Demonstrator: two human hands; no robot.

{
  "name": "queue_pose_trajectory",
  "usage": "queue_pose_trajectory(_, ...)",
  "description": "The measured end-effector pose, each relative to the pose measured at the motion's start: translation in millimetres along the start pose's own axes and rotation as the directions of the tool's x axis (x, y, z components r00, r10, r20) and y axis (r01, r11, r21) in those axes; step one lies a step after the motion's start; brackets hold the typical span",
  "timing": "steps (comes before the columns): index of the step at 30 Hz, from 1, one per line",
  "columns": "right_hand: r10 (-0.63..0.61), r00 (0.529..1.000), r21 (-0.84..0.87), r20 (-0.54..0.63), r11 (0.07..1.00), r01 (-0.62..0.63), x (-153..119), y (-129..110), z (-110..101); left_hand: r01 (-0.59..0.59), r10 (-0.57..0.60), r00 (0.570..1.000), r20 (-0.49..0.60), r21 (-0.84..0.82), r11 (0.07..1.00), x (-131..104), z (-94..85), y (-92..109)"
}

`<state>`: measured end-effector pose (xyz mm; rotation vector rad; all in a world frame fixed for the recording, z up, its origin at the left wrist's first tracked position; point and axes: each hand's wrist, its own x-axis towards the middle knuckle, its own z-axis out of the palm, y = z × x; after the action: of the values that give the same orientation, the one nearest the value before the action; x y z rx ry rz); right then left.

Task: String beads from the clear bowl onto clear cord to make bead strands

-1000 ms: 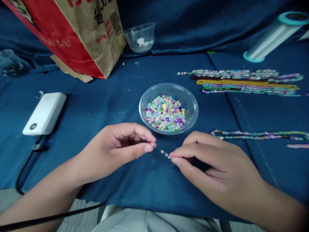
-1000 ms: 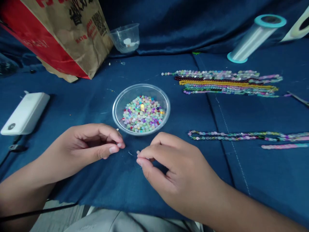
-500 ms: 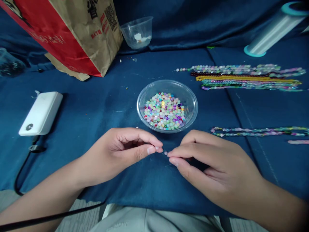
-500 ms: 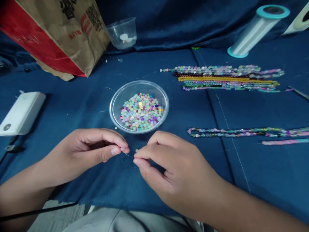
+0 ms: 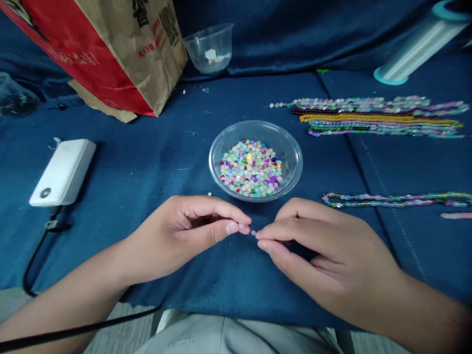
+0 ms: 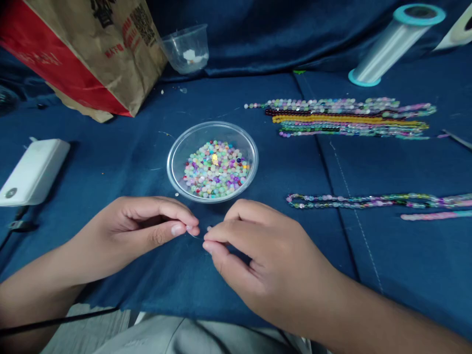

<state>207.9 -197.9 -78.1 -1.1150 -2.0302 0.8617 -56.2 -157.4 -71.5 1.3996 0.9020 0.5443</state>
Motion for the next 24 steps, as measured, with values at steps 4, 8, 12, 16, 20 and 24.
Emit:
queue_pose_trajectory(4,-0.001,1.0,-0.001,0.008,1.0,0.001,0.3,0.2,-0.5,0.001,-0.001,1.0,0.017,0.0,1.0,-0.9,0.6,-0.4)
queue_pose_trajectory(8,0.015,1.0,0.001,0.011,1.0,-0.015,1.4,0.7,0.1,-0.009,0.009,1.0,0.023,0.0,1.0,-1.2,0.8,-0.5)
queue_pose_trajectory(12,0.024,1.0,0.002,0.02,1.0,-0.024,1.8,1.3,1.6,-0.016,0.015,0.999,0.029,0.033,0.999,-1.8,0.7,-0.7)
queue_pose_trajectory(16,0.016,0.999,0.002,0.038,1.0,-0.016,0.7,1.1,3.2,-0.011,0.01,1.0,0.025,0.027,1.0,-3.6,3.9,-2.8)
queue_pose_trajectory(20,0.001,0.999,0.005,0.049,1.0,-0.002,0.1,1.2,4.5,-0.023,0.023,1.0,0.004,-0.029,0.999,-5.4,8.0,-5.9)
queue_pose_trajectory(24,-0.003,0.999,0.006,0.052,1.0,0.003,0.6,2.1,5.6,-0.007,0.009,1.0,-0.022,0.071,0.997,-5.1,8.4,-5.9)
